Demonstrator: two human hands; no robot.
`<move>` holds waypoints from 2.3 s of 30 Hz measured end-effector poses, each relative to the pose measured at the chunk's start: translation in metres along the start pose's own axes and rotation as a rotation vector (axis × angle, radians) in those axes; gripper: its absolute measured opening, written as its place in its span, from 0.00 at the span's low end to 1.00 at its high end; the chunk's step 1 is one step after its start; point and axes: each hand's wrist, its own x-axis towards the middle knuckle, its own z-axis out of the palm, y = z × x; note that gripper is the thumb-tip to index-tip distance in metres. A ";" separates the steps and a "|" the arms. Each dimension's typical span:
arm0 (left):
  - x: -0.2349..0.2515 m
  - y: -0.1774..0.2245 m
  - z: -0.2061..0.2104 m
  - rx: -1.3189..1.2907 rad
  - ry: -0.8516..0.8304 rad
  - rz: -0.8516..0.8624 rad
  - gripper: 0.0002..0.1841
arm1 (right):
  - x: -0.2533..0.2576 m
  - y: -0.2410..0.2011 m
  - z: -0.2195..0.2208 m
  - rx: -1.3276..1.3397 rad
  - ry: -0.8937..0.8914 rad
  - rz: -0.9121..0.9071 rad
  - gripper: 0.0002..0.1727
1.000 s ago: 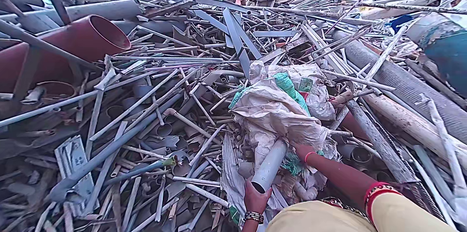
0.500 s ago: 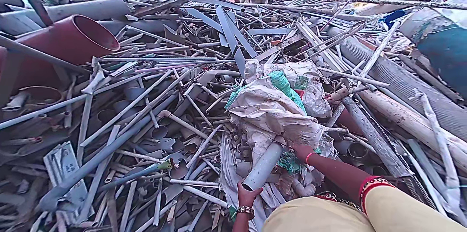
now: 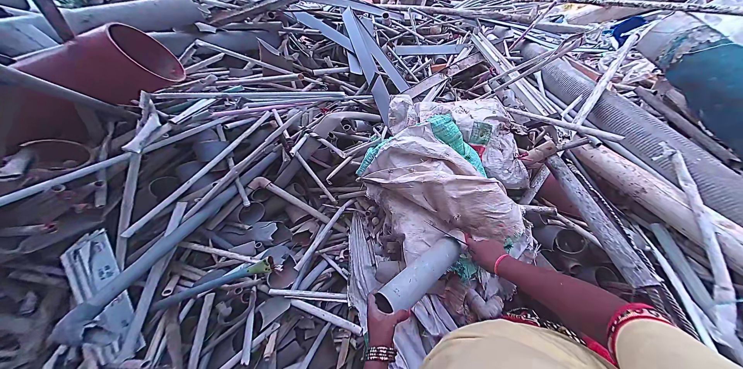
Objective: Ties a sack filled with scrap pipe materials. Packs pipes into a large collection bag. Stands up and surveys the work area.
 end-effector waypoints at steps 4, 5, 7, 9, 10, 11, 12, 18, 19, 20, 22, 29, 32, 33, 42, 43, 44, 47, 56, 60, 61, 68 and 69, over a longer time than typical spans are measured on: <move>-0.005 0.053 0.000 -0.053 -0.002 0.266 0.57 | -0.025 -0.014 -0.052 0.131 0.186 0.059 0.26; -0.003 0.065 0.005 -0.035 0.002 0.319 0.57 | -0.031 -0.017 -0.067 0.156 0.222 0.061 0.27; 0.005 0.089 0.019 0.056 0.002 0.427 0.56 | -0.031 -0.016 -0.093 0.198 0.271 0.098 0.26; 0.015 0.107 0.035 0.174 -0.016 0.471 0.55 | -0.022 -0.010 -0.104 0.224 0.296 0.149 0.26; 0.021 0.114 0.039 0.247 -0.034 0.486 0.55 | -0.019 -0.009 -0.105 0.223 0.304 0.162 0.27; 0.027 0.120 0.042 0.332 -0.034 0.517 0.54 | -0.020 -0.010 -0.105 0.198 0.310 0.156 0.27; 0.032 0.127 0.043 0.399 -0.041 0.544 0.54 | -0.021 -0.010 -0.105 0.166 0.330 0.126 0.27; 0.043 0.111 0.044 0.320 -0.049 0.435 0.56 | 0.012 0.035 -0.096 0.235 0.270 0.242 0.25; 0.045 0.107 0.043 0.263 -0.032 0.401 0.56 | 0.012 0.033 -0.090 0.296 0.274 0.245 0.25; 0.046 0.107 0.042 0.203 -0.025 0.364 0.57 | 0.006 0.031 -0.088 0.328 0.292 0.249 0.26; 0.045 0.102 0.039 0.138 -0.020 0.297 0.56 | -0.009 0.026 -0.086 0.337 0.371 0.245 0.26; 0.035 0.096 0.055 0.135 -0.011 0.240 0.57 | -0.005 0.004 -0.105 0.204 0.367 0.108 0.26; 0.031 0.098 0.065 0.158 0.004 0.233 0.57 | -0.004 -0.004 -0.115 0.234 0.357 0.190 0.26; 0.030 0.100 0.067 0.185 0.007 0.245 0.57 | -0.005 -0.005 -0.117 0.236 0.354 0.212 0.25; 0.028 0.093 0.072 0.246 0.005 0.184 0.54 | 0.002 0.010 -0.110 0.155 0.269 0.168 0.25; 0.027 0.090 0.075 0.233 0.012 0.188 0.54 | 0.005 0.012 -0.109 0.163 0.260 0.172 0.25; 0.028 0.090 0.073 0.211 0.021 0.184 0.54 | 0.006 0.008 -0.106 0.169 0.260 0.142 0.24; 0.032 0.085 0.070 0.192 0.018 0.140 0.54 | 0.008 0.008 -0.097 0.142 0.264 0.085 0.23; 0.041 0.061 0.074 0.153 -0.012 0.115 0.58 | 0.017 0.006 -0.094 0.087 0.251 0.024 0.22; 0.043 0.053 0.074 0.181 -0.028 0.145 0.57 | 0.024 0.021 -0.092 0.161 0.291 0.145 0.23; 0.043 0.050 0.068 0.183 -0.033 0.141 0.58 | 0.025 0.026 -0.089 0.178 0.290 0.158 0.24; 0.040 0.031 0.066 0.241 -0.063 0.166 0.59 | 0.026 0.019 -0.074 0.049 0.250 0.058 0.23; 0.041 0.031 0.069 0.255 -0.070 0.179 0.59 | 0.032 0.025 -0.076 0.055 0.253 0.085 0.23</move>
